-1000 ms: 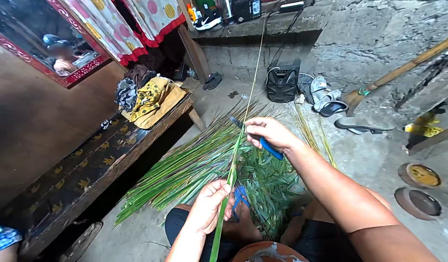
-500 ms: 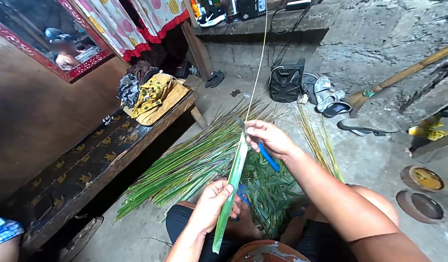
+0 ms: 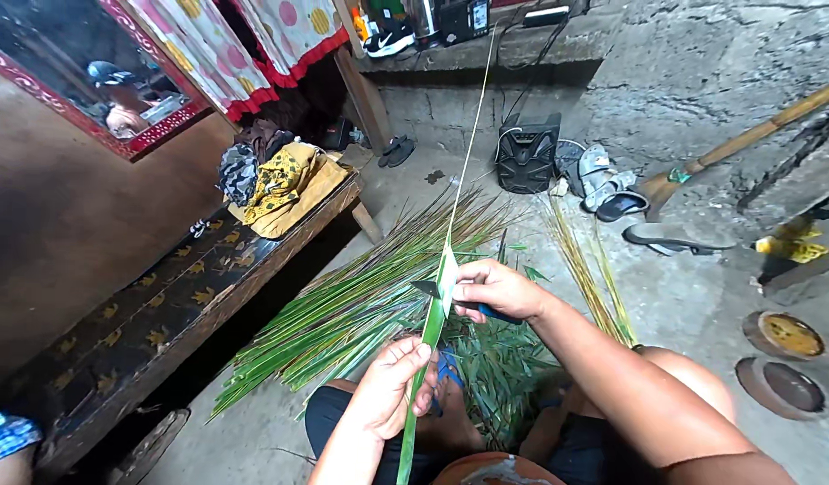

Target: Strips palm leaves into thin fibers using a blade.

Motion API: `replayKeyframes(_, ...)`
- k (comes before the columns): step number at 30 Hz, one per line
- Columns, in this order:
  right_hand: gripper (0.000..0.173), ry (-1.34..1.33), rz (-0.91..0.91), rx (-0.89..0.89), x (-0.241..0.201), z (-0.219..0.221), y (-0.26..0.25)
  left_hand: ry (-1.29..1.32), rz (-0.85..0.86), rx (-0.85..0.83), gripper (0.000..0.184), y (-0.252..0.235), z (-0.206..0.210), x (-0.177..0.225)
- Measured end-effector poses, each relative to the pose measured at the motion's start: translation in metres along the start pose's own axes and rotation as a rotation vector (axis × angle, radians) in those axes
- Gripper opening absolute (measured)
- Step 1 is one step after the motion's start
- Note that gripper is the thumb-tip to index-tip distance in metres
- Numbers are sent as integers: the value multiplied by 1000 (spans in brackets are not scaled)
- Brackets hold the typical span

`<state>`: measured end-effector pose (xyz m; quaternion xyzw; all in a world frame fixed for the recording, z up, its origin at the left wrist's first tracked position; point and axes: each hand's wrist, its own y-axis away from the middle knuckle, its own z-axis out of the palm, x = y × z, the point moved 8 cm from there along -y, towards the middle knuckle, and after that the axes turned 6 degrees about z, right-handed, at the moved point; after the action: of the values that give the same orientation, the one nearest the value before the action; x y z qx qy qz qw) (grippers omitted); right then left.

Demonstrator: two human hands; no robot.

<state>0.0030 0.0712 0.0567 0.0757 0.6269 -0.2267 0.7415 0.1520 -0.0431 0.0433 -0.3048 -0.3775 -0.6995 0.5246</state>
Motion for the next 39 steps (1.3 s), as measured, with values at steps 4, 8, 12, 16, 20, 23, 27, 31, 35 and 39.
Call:
replayKeyframes(4, 23, 30, 45, 111, -9, -20, -9, -16, 21, 13, 20, 5, -4, -3)
replayKeyframes(8, 24, -6, 94, 276, -24, -47, -22, -41, 21, 49, 19, 12, -12, -3)
replayKeyframes(12, 28, -71, 73, 444, -40, -77, -26, -43, 27, 50, 25, 15, -18, -7)
replayKeyframes(16, 41, 19, 191, 227, -18, -35, -16, -40, 45, 48, 39, 6, -23, -2)
replayKeyframes(20, 39, -66, 186, 98, 17, 15, 0, -59, 30, 6, 35, -6, -21, -1)
replayKeyframes(23, 33, -89, 164, 258, 9, -1, -1, -136, 26, 11, 30, -5, -18, -5)
replayKeyframes(27, 32, -106, 158, 494, -13, -44, -6, -135, 21, -18, 23, 4, -17, -14)
replayKeyframes(31, 38, -89, 210, 296, -9, -23, -3, -170, 65, 92, 20, 2, -17, -8)
replayKeyframes(35, 34, -160, 226, 134, 12, 21, -3, -222, 66, 107, 18, -5, -11, 0)
replayKeyframes(39, 29, -128, 228, 285, 4, -3, -14, -209, 79, 80, 32, 2, -13, -9)
